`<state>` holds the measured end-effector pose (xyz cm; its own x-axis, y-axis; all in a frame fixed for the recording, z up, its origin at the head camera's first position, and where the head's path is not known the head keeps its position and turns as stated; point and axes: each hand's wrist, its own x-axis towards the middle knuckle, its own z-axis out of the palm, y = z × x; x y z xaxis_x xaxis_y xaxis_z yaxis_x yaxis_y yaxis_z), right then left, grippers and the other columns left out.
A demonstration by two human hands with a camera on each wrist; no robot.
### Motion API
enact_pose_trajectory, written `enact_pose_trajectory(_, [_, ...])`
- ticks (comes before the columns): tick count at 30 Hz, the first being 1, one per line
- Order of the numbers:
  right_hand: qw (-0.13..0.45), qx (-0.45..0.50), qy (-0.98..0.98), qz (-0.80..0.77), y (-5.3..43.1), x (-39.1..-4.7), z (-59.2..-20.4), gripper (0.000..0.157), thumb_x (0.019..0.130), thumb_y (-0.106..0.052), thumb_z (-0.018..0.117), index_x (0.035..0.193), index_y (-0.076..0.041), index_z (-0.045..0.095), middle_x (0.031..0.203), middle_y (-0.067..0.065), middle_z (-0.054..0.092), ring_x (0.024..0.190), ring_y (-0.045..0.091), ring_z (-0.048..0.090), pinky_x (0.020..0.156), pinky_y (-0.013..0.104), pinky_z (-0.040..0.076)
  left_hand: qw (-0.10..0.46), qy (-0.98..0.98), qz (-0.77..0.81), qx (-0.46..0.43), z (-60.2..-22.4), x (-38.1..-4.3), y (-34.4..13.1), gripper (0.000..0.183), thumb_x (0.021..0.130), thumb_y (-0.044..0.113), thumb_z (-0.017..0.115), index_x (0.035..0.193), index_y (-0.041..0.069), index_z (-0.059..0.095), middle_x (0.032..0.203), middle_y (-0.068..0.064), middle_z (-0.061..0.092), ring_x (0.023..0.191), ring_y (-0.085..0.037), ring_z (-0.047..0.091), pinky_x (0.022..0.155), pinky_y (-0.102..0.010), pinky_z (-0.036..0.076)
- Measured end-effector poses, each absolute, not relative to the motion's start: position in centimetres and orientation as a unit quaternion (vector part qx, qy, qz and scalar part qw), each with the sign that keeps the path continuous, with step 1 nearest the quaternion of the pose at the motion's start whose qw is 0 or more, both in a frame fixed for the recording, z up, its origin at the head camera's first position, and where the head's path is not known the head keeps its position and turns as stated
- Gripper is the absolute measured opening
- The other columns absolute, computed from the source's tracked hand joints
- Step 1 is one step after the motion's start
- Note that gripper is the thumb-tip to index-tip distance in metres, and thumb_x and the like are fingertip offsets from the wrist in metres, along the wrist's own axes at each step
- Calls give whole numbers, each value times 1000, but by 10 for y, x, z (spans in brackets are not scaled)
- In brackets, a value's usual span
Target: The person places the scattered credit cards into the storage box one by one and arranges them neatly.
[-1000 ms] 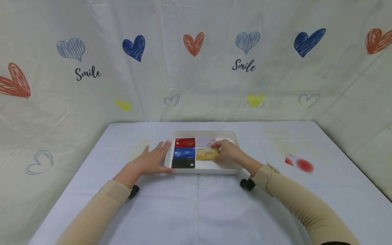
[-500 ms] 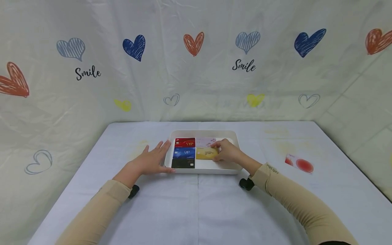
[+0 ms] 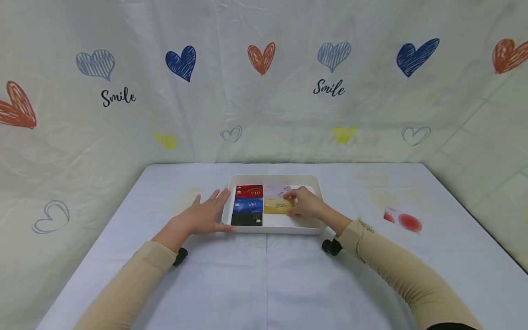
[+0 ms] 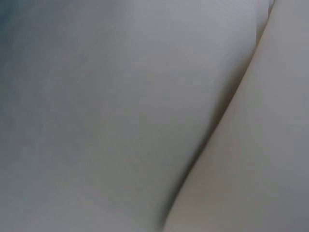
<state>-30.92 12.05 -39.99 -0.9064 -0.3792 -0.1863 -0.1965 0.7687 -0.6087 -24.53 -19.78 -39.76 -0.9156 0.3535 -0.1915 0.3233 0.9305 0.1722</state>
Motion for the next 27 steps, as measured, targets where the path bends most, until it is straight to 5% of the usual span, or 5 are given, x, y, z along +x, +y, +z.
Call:
enact_pose_trajectory(12, [142, -164, 928, -303, 126, -305, -396, 51, 88, -10, 82, 136, -5, 64, 132, 21, 51, 100, 28, 54, 73, 28, 51, 116, 976, 68, 169, -393, -242, -195, 123, 81, 75, 67, 165, 9, 8, 171, -11, 11, 156, -35, 7, 117, -72, 5])
enact_pose_trajectory(19, [116, -212, 914, -327, 143, -296, -378, 47, 93, -6, 74, 138, 2, 60, 131, 26, 55, 104, 34, 65, 84, 39, 57, 116, 977, 71, 166, -393, -242, -195, 123, 81, 76, 67, 166, 9, 8, 171, -12, 10, 156, -36, 7, 116, -72, 3])
enact_pose_trajectory(27, [44, -201, 916, -346, 176, -287, -359, 37, 99, -6, 66, 136, -1, 62, 129, 24, 62, 107, 35, 63, 81, 40, 57, 108, 977, 69, 170, -396, -243, -195, 123, 81, 77, 66, 165, 8, 9, 171, -12, 12, 156, -36, 8, 116, -73, 4])
